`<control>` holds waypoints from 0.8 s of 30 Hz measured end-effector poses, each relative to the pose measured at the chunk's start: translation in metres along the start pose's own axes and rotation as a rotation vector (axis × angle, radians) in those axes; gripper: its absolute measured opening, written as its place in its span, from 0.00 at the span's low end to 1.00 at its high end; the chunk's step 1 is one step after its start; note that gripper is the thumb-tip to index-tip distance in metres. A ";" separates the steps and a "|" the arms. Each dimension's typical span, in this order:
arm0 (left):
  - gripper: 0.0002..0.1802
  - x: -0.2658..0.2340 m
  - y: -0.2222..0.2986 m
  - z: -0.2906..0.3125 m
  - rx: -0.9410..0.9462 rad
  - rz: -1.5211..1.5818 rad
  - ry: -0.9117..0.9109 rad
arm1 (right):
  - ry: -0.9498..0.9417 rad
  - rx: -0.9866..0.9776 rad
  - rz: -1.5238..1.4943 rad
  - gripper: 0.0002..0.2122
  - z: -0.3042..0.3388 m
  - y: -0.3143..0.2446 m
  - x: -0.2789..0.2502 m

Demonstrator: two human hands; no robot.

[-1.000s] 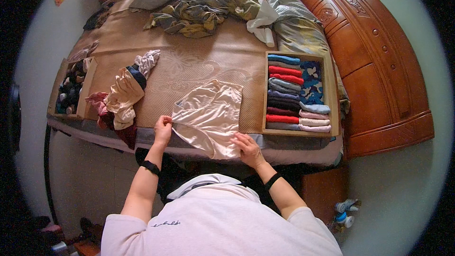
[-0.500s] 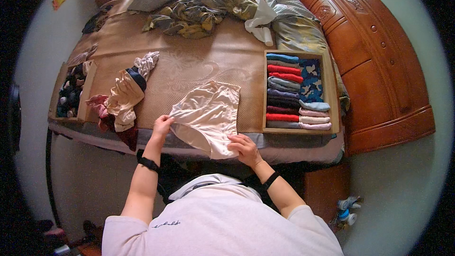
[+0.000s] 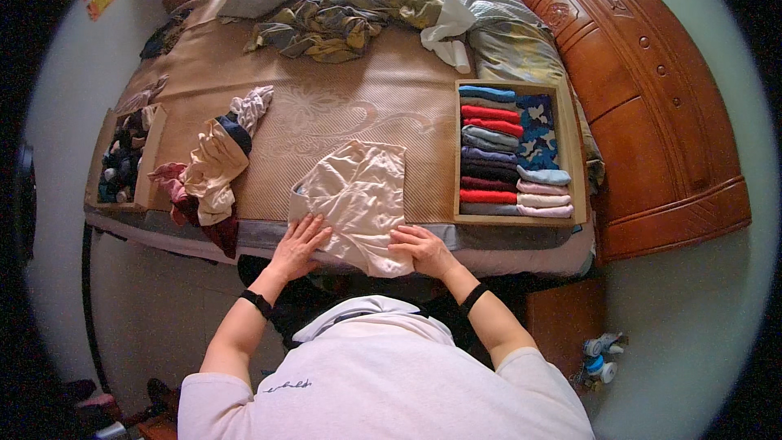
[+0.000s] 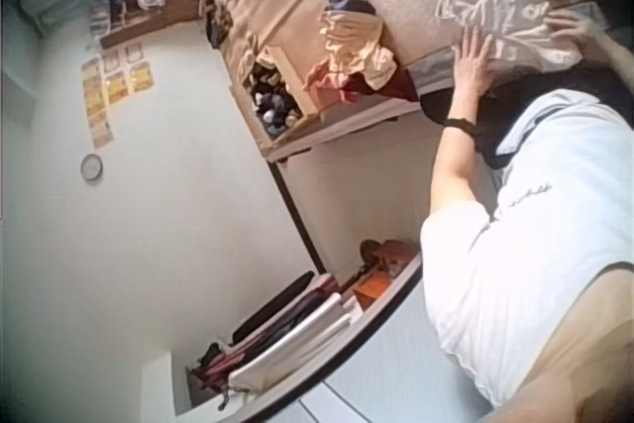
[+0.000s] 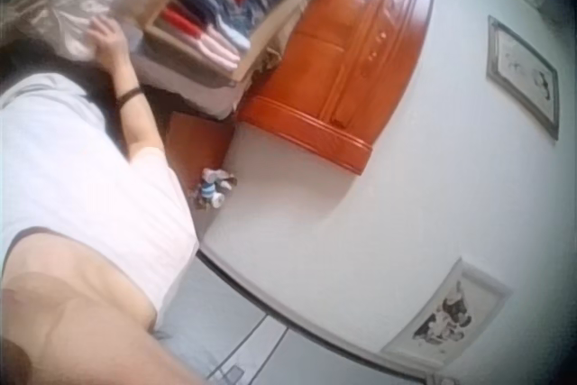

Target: The person folds several pieces of clothing, including a pink item, a grey item, and a beige item, on a bed. Each item is smoothed out, folded into a compact shape, and then placed into a wooden drawer organizer that already contains other folded clothes.

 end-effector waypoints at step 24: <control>0.14 0.013 -0.018 -0.010 -0.430 0.554 0.322 | 0.299 0.918 -0.182 0.16 -0.044 0.048 0.045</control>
Point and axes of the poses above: each hand's wrist, its own z-axis away from the middle knuckle, its own x-axis out of the palm, y = z × x, the point moved 1 cm from there along -z, towards the middle knuckle, and after that the axes turned 11 degrees about -x, right-handed, at the moved point
